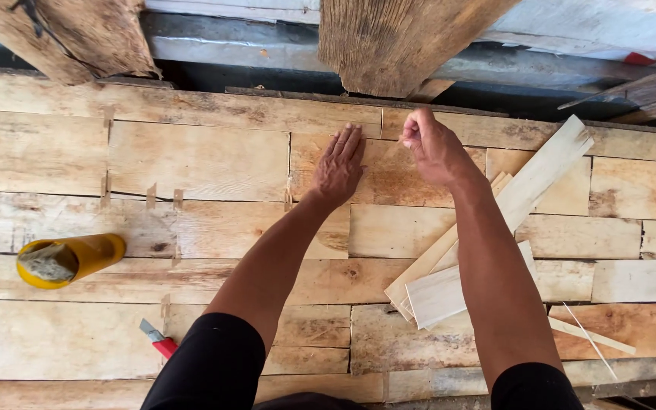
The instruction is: The recorder is applying and trimming thin wood veneer strips onto a wooden panel using glue and a utility knife.
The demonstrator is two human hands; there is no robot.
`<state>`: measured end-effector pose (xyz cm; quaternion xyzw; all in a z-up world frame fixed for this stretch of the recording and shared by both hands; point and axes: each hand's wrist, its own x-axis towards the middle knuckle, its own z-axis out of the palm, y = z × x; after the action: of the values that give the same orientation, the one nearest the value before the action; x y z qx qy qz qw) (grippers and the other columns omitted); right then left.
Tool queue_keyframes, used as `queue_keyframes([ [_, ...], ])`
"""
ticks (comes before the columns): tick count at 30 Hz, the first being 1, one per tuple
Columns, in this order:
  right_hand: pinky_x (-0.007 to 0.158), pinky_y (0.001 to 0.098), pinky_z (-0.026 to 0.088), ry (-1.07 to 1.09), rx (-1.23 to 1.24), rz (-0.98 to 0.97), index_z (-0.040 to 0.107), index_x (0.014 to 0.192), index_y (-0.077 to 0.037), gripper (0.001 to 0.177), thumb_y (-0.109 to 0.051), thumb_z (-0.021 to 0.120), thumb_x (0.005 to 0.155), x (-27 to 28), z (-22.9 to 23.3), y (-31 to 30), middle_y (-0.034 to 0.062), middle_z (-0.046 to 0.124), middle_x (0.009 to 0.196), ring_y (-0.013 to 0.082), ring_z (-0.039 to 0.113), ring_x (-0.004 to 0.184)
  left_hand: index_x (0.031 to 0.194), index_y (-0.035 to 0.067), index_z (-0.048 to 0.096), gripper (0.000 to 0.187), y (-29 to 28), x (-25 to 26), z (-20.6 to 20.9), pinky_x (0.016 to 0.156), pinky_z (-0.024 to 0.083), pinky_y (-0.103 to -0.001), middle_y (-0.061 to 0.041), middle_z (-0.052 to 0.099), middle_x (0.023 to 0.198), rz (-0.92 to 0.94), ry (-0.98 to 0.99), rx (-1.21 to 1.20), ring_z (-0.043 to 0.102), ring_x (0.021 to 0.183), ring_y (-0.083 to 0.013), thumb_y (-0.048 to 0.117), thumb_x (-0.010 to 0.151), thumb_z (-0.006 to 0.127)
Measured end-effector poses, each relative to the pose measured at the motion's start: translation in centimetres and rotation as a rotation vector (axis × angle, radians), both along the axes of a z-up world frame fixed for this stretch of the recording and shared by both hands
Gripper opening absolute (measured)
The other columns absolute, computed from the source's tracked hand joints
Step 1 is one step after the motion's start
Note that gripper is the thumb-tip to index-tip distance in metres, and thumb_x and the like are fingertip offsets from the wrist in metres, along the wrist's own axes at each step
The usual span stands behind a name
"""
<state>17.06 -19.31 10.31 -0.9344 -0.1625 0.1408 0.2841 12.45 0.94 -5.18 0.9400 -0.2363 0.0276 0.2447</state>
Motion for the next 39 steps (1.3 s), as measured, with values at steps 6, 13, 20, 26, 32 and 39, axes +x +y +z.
queue_keyframes([
  [6,0.080,0.0408,0.056,0.053,0.010,-0.027,0.042,0.116,-0.005,0.022,0.001,0.058,0.100,1.6,-2.3,-0.7,0.0159,0.068,0.100,0.0283,0.074,0.102,0.155,-0.007,0.036,0.070,-1.3,1.9,0.3,0.129,0.018,-0.046,-0.022,0.031,0.165,-0.101,-0.025,-0.022,0.025,0.155,-0.0354,0.031,0.101,0.058],
  [13,0.082,0.0406,0.056,0.063,0.092,-0.054,0.041,0.118,-0.005,0.024,0.003,0.056,0.101,1.5,-5.8,-2.0,0.0154,0.069,0.102,0.0269,0.075,0.106,0.154,-0.004,0.039,0.068,-2.1,2.1,-0.3,0.128,0.018,-0.046,-0.022,0.033,0.163,-0.069,0.022,-0.078,0.026,0.154,-0.0356,0.033,0.100,0.060],
  [20,0.084,0.0424,0.055,0.100,0.032,-0.101,0.041,0.121,-0.006,0.027,0.000,0.058,0.101,1.6,-6.8,-1.5,0.0157,0.068,0.108,0.0285,0.073,0.106,0.152,0.003,0.046,0.061,-1.8,2.6,0.9,0.128,0.018,-0.045,-0.019,0.034,0.163,-0.067,0.076,-0.036,0.025,0.154,-0.0341,0.030,0.099,0.059],
  [26,0.085,0.0434,0.055,0.106,0.013,-0.088,0.041,0.124,-0.006,0.028,-0.001,0.058,0.102,2.0,-6.7,-1.4,0.0168,0.067,0.110,0.0295,0.072,0.107,0.153,-0.001,0.043,0.062,-1.9,2.6,1.3,0.128,0.018,-0.045,-0.021,0.030,0.163,-0.085,0.080,0.021,0.024,0.154,-0.0350,0.033,0.102,0.053],
  [32,0.083,0.0418,0.056,0.074,0.074,-0.116,0.040,0.124,-0.006,0.028,0.000,0.056,0.102,1.3,-7.7,-2.1,0.0164,0.065,0.107,0.0281,0.072,0.108,0.152,-0.001,0.043,0.060,-2.2,2.8,1.7,0.127,0.018,-0.047,-0.018,0.028,0.165,-0.111,0.049,0.151,0.023,0.154,-0.0374,0.033,0.103,0.049],
  [39,0.074,0.0345,0.055,-0.126,0.616,-0.490,0.032,0.136,-0.006,0.031,0.005,0.045,0.110,-2.0,-11.1,-7.4,0.0119,0.056,0.112,0.0237,0.063,0.106,0.152,0.001,0.043,0.058,-2.3,2.9,0.9,0.126,0.019,-0.049,-0.014,0.025,0.168,-0.154,0.027,0.211,0.021,0.155,-0.0374,0.033,0.104,0.044],
])
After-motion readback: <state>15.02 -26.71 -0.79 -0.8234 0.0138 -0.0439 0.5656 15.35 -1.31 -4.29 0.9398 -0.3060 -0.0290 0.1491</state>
